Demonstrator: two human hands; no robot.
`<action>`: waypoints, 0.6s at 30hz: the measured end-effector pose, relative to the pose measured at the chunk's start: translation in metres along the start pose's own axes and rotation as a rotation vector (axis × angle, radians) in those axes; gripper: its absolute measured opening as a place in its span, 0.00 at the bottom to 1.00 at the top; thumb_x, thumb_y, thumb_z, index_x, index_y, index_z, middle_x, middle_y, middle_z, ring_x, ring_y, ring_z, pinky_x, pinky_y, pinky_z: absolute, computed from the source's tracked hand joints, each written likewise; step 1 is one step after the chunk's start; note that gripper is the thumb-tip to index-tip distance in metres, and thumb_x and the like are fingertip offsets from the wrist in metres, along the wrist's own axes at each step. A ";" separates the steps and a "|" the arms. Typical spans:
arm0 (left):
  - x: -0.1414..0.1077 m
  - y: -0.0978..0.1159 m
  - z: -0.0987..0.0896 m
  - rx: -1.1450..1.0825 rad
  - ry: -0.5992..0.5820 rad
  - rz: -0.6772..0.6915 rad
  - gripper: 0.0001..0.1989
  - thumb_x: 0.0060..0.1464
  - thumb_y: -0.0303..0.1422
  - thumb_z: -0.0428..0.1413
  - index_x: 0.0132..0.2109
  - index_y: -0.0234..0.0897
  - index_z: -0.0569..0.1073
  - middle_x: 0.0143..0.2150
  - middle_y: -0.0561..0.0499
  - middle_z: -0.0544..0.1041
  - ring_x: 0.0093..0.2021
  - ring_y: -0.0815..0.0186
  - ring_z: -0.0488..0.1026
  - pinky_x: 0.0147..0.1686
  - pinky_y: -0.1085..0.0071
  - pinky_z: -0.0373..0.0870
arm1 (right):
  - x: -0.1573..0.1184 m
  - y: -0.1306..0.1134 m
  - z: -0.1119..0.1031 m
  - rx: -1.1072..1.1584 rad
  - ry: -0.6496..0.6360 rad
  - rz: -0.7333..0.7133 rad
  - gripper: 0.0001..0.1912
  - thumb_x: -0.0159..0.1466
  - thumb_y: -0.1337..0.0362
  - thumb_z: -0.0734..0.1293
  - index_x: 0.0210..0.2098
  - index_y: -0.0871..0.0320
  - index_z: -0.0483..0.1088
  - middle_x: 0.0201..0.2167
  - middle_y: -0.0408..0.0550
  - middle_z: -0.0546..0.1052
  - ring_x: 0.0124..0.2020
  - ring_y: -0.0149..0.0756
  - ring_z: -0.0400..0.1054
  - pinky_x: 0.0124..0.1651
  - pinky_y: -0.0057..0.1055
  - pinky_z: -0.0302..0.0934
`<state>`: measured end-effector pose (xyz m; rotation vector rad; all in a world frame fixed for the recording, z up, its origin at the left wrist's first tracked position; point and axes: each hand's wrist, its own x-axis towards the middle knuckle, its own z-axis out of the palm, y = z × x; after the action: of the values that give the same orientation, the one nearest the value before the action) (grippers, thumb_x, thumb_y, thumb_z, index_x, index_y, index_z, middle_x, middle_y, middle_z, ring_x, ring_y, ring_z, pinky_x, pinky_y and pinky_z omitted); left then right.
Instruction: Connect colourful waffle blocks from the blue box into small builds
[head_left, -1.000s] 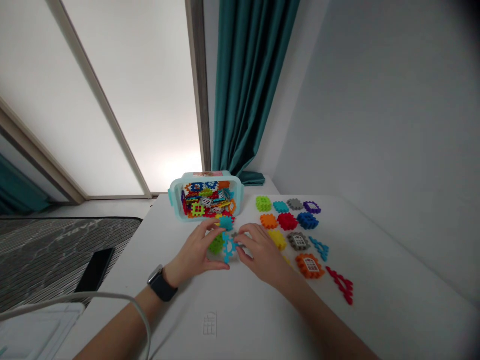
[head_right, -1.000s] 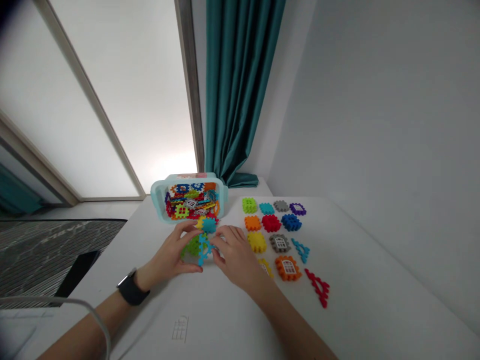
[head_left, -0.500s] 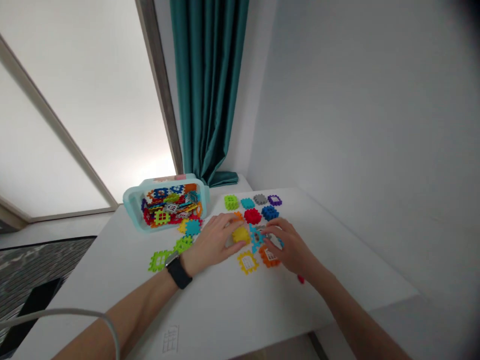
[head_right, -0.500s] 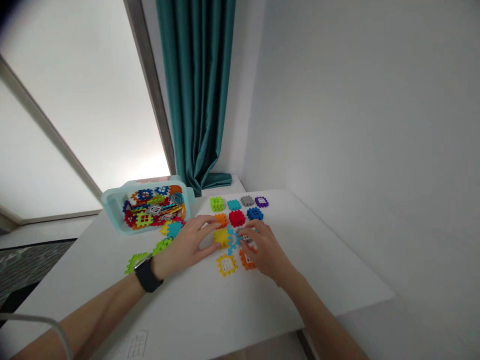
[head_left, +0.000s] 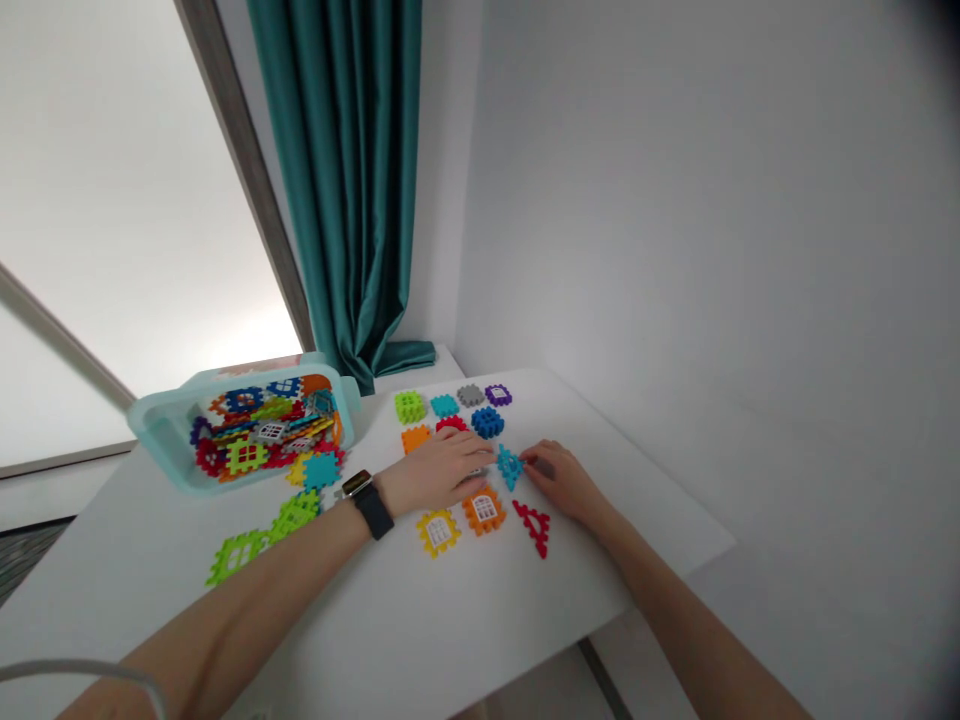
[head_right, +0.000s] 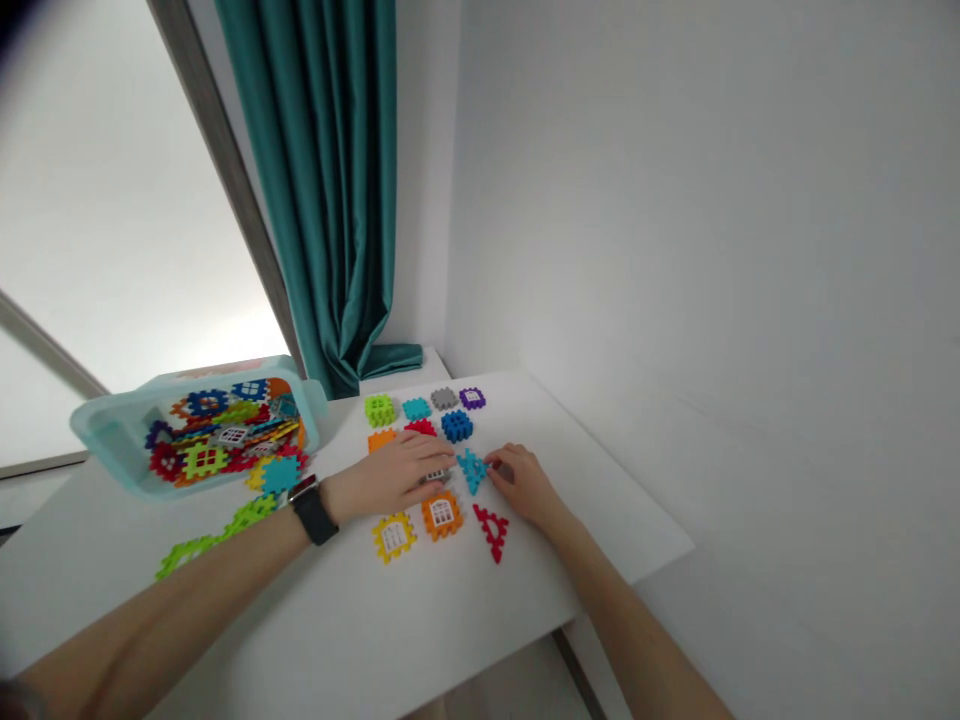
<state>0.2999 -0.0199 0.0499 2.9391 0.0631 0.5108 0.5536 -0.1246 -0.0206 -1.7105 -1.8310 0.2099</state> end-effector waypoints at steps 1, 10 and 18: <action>0.004 -0.001 0.003 0.004 -0.010 0.012 0.16 0.64 0.33 0.52 0.57 0.40 0.71 0.58 0.45 0.75 0.59 0.57 0.70 0.59 0.58 0.63 | 0.001 0.001 0.000 0.000 -0.012 -0.006 0.10 0.67 0.63 0.63 0.40 0.57 0.76 0.38 0.51 0.78 0.43 0.43 0.71 0.50 0.44 0.63; 0.025 0.001 0.020 0.106 -0.128 0.081 0.17 0.61 0.31 0.51 0.57 0.42 0.71 0.56 0.46 0.75 0.57 0.57 0.69 0.59 0.59 0.58 | 0.011 0.008 -0.005 -0.024 -0.110 -0.005 0.09 0.65 0.66 0.65 0.38 0.55 0.78 0.36 0.50 0.79 0.41 0.42 0.70 0.48 0.40 0.63; 0.025 -0.001 0.026 0.107 -0.198 0.075 0.17 0.61 0.37 0.53 0.56 0.43 0.72 0.56 0.47 0.75 0.55 0.56 0.71 0.60 0.57 0.56 | 0.014 0.011 -0.001 -0.069 -0.107 -0.044 0.09 0.65 0.65 0.65 0.39 0.53 0.79 0.36 0.51 0.78 0.41 0.43 0.70 0.48 0.41 0.62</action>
<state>0.3326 -0.0212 0.0338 3.0891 -0.0449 0.2299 0.5635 -0.1103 -0.0207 -1.7341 -1.9719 0.2260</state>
